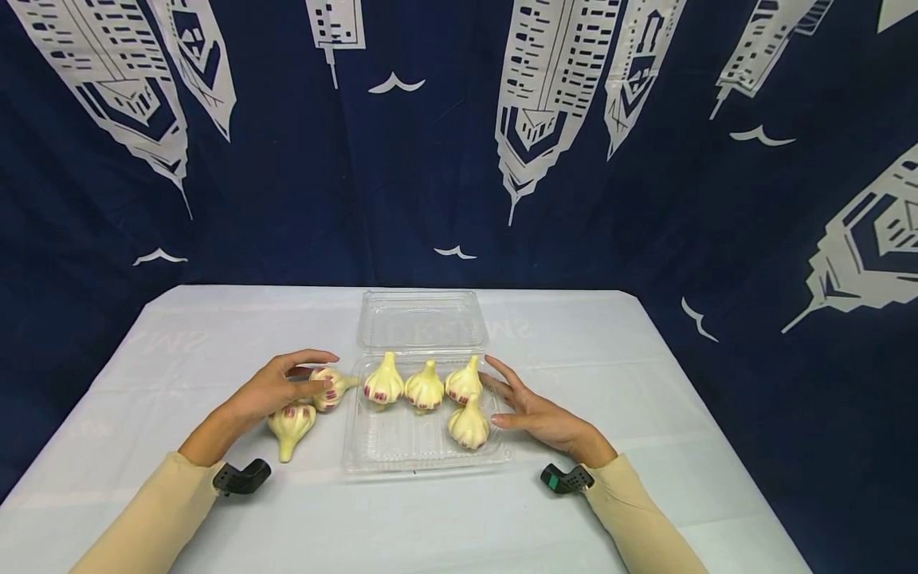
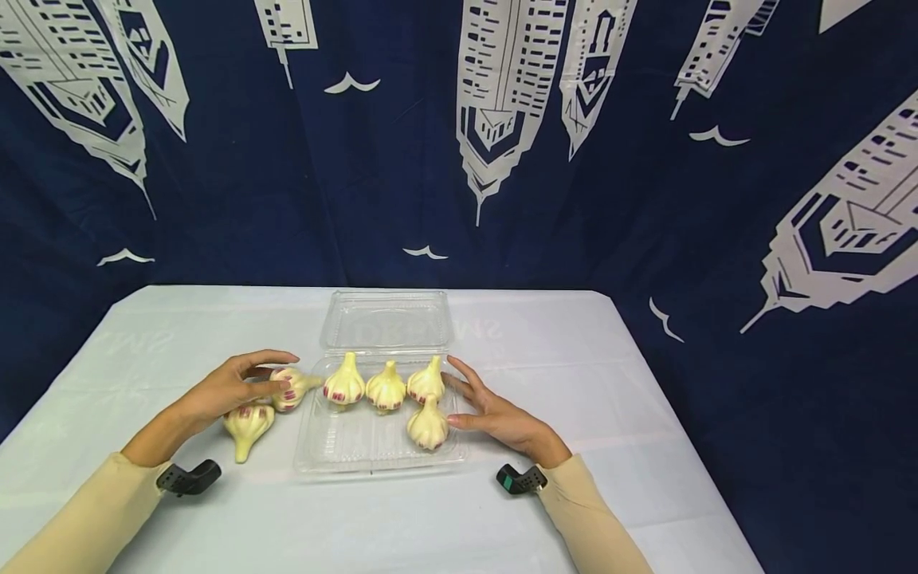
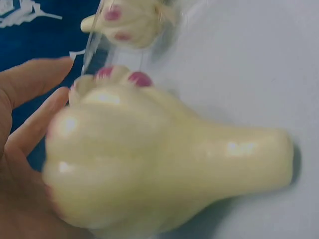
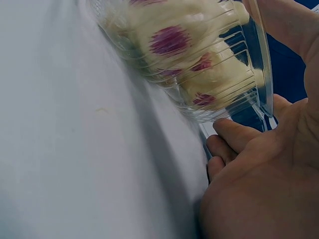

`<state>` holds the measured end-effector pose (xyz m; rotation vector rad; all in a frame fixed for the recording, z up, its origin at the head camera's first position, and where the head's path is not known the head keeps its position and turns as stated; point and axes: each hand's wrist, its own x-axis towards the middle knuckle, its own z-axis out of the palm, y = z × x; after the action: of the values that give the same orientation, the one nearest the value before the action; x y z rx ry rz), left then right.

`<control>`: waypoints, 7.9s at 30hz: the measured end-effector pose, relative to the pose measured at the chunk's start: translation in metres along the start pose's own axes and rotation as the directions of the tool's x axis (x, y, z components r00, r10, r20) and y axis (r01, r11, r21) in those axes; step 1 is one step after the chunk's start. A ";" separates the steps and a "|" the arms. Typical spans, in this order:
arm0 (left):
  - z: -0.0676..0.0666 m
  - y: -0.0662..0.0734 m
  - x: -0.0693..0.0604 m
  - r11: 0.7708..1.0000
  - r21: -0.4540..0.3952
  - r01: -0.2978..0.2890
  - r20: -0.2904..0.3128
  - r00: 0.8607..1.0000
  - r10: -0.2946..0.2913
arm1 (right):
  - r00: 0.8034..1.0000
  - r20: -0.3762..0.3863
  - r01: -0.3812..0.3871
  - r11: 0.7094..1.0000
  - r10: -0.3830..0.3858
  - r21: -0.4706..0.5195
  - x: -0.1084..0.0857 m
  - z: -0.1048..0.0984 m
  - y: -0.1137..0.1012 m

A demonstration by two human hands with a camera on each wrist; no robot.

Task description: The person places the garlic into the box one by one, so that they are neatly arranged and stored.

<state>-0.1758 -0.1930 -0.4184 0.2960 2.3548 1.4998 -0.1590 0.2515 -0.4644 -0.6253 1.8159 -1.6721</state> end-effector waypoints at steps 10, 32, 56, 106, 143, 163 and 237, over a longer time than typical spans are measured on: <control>-0.004 -0.013 0.008 0.999 -0.029 0.034 0.054 0.998 -0.033 | 1.000 0.000 -0.008 1.000 0.008 -0.002 0.000 0.001 -0.002; -0.010 -0.011 0.001 0.987 -0.159 0.020 0.022 1.000 -0.016 | 1.000 -0.007 -0.010 1.000 0.010 -0.006 0.001 0.002 -0.001; -0.013 0.014 -0.009 0.984 -0.156 -0.085 -0.014 0.996 0.084 | 1.000 -0.002 -0.012 1.000 0.012 -0.011 0.000 0.000 0.001; 0.077 0.046 -0.023 0.918 0.024 -0.395 0.092 0.915 0.392 | 1.000 -0.004 0.007 1.000 -0.007 -0.006 0.000 0.002 -0.001; 0.133 0.047 -0.004 0.807 0.330 -0.490 0.102 0.868 0.486 | 1.000 0.000 -0.001 1.000 0.001 -0.018 -0.001 0.000 0.002; 0.135 0.048 -0.007 0.778 0.388 -0.494 0.027 0.850 0.526 | 1.000 0.004 0.006 1.000 -0.006 -0.006 -0.001 0.002 0.001; -0.018 -0.039 -0.053 0.940 0.132 -0.313 0.150 0.944 0.294 | 1.000 0.003 0.004 1.000 -0.004 -0.005 -0.001 0.002 0.000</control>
<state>-0.1337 -0.2433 -0.4381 0.8045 2.4069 1.3763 -0.1571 0.2509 -0.4640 -0.6331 1.8184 -1.6692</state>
